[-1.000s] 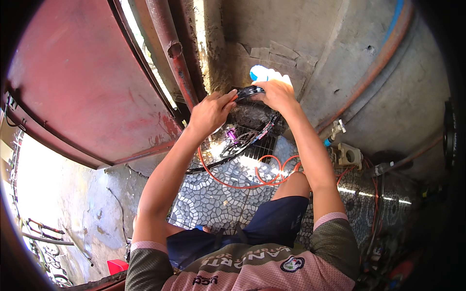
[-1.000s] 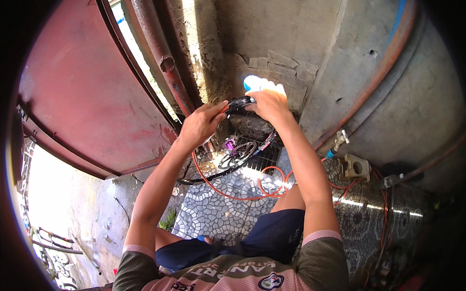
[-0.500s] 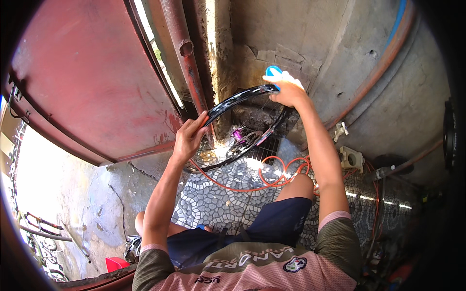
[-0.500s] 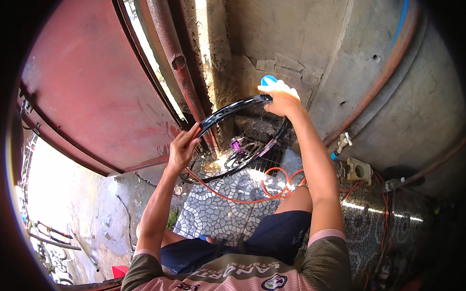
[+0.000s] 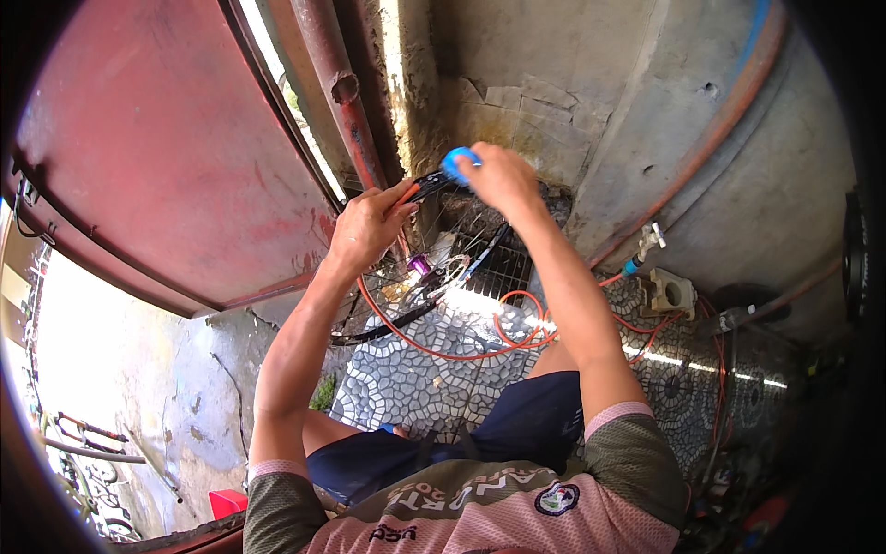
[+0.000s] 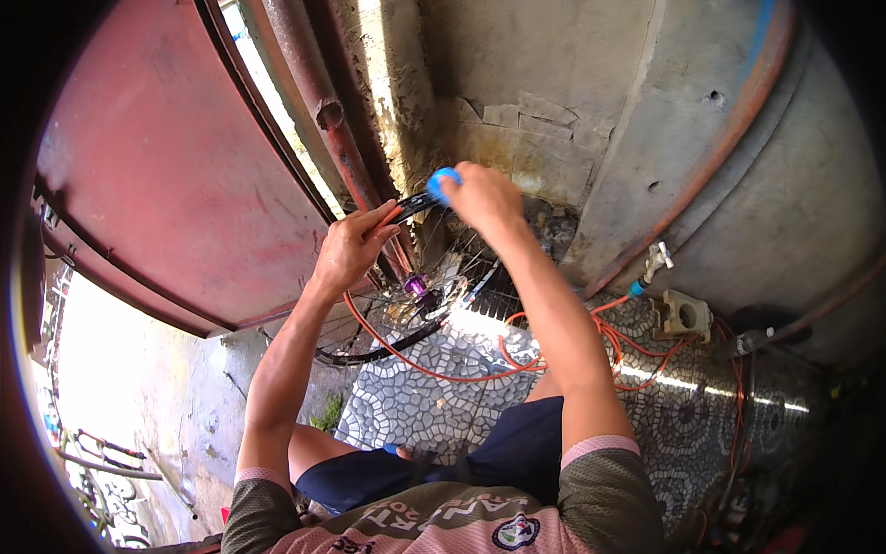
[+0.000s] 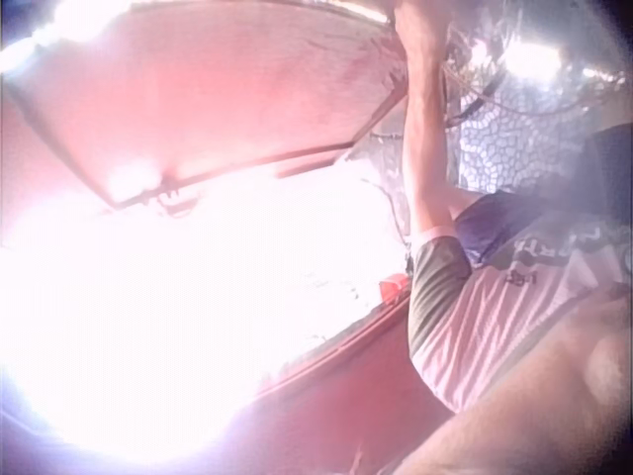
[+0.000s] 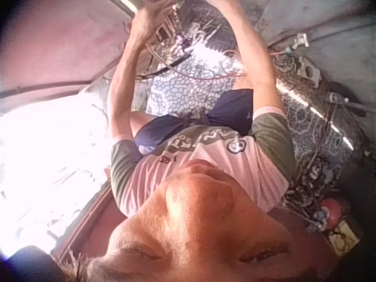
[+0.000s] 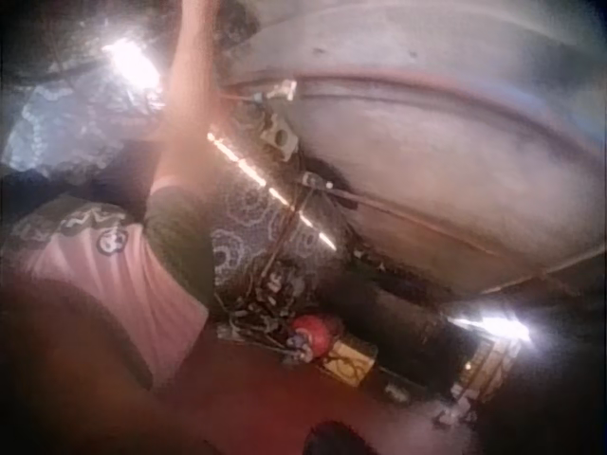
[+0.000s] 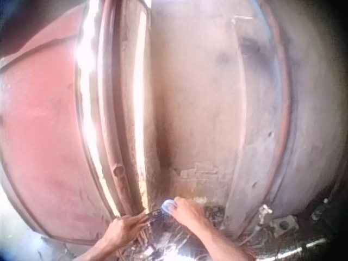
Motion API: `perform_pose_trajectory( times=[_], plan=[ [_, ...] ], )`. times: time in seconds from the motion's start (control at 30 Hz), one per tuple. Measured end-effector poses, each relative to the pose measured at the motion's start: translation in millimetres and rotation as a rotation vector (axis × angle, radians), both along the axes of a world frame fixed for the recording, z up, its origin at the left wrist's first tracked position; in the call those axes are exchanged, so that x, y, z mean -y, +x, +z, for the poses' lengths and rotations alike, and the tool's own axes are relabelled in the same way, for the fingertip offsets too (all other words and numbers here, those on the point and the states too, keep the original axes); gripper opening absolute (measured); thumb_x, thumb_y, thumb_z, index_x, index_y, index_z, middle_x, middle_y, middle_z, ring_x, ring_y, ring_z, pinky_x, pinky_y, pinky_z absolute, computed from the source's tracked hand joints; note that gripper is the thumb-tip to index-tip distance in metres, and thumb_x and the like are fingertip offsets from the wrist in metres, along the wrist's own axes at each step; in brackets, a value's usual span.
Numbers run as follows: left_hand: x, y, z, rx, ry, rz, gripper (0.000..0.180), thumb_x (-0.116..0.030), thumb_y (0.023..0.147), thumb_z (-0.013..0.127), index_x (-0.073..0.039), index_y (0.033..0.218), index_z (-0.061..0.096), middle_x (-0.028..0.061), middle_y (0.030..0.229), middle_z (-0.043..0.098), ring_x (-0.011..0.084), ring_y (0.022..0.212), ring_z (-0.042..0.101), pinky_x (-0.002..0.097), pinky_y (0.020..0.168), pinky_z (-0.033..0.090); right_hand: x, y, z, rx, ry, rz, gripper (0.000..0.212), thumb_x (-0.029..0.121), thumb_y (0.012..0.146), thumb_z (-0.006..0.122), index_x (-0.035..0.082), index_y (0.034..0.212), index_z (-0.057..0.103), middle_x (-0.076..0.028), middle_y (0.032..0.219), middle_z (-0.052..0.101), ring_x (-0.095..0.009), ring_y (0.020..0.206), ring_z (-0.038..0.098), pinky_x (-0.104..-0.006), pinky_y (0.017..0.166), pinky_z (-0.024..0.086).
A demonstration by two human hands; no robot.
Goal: The person sits on the floor and cleans a bicycle wheel using a cloth and a brush, then rinses it with a hose. Afterward, they stand, carry the wheel into a workshop, and place it on a workbench.
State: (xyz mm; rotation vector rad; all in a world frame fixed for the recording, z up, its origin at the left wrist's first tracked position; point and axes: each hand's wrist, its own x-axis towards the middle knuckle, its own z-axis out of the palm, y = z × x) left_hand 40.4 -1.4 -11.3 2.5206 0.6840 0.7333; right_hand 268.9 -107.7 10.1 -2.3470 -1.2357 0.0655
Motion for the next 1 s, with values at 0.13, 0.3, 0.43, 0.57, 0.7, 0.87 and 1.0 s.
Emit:
perform_pose_trajectory(
  times=[0.13, 0.3, 0.43, 0.57, 0.7, 0.87, 1.0],
  plan=[
    [1, 8, 0, -0.016, 0.021, -0.019, 0.045, -0.033, 0.1, 0.076, -0.017, 0.141, 0.072, 0.0168, 0.093, 0.072, 0.0346, 0.084, 0.072, 0.0462, 0.077, 0.056, 8, 55, -27, 0.162, -0.014, -0.138, 0.037, 0.042, 0.101, 0.065, 0.01, 0.111, 0.078, -0.018, 0.105, 0.08, -0.036, 0.102, 0.077, -0.0501, 0.091, 0.059],
    [0, 24, 1, -0.064, 0.054, 0.04, 0.043, -0.039, 0.1, 0.074, -0.021, 0.139, 0.073, 0.0151, 0.092, 0.071, 0.0373, 0.086, 0.072, 0.0486, 0.078, 0.057, -11, -23, 14, 0.138, -0.086, 0.045, 0.038, 0.044, 0.104, 0.063, 0.009, 0.111, 0.075, -0.018, 0.096, 0.08, -0.038, 0.094, 0.078, -0.0524, 0.088, 0.061],
    [-3, 26, 3, -0.042, 0.063, -0.002, 0.044, -0.038, 0.1, 0.074, -0.021, 0.14, 0.072, 0.0136, 0.091, 0.07, 0.0362, 0.084, 0.073, 0.0489, 0.075, 0.057, -2, 41, -13, 0.189, 0.012, -0.09, 0.031, 0.039, 0.099, 0.067, 0.011, 0.104, 0.078, -0.017, 0.1, 0.08, -0.037, 0.098, 0.077, -0.0522, 0.088, 0.06],
    [1, 38, 5, -0.079, 0.065, 0.004, 0.043, -0.037, 0.1, 0.074, -0.021, 0.14, 0.072, 0.0132, 0.089, 0.069, 0.0368, 0.083, 0.073, 0.0492, 0.074, 0.057, -10, 32, -8, 0.22, -0.036, -0.093, 0.03, 0.038, 0.098, 0.069, 0.01, 0.108, 0.076, -0.015, 0.102, 0.08, -0.035, 0.101, 0.077, -0.0507, 0.088, 0.06],
    [0, 37, 3, -0.098, 0.089, 0.005, 0.044, -0.038, 0.1, 0.074, -0.021, 0.14, 0.072, 0.0138, 0.091, 0.07, 0.0372, 0.083, 0.073, 0.0495, 0.074, 0.057, -9, 24, -13, 0.235, 0.022, -0.055, 0.031, 0.037, 0.098, 0.066, 0.01, 0.108, 0.078, -0.018, 0.1, 0.08, -0.037, 0.098, 0.078, -0.0497, 0.085, 0.061],
    [2, 39, 2, -0.075, 0.073, -0.05, 0.044, -0.038, 0.1, 0.074, -0.022, 0.141, 0.072, 0.0144, 0.094, 0.071, 0.0366, 0.087, 0.073, 0.0483, 0.076, 0.058, 13, 98, -37, 0.114, -0.165, -0.252, 0.031, 0.037, 0.096, 0.065, 0.014, 0.108, 0.081, -0.018, 0.108, 0.08, -0.036, 0.099, 0.078, -0.0472, 0.089, 0.06],
    [-4, 53, -3, -0.043, 0.127, -0.025, 0.043, -0.031, 0.101, 0.074, -0.017, 0.141, 0.073, 0.0147, 0.086, 0.066, 0.0319, 0.078, 0.068, 0.0447, 0.073, 0.053, -8, 20, -2, 0.121, -0.039, -0.066, 0.033, 0.042, 0.098, 0.066, 0.015, 0.112, 0.078, -0.017, 0.108, 0.08, -0.037, 0.105, 0.076, -0.0506, 0.095, 0.059]
  ],
)
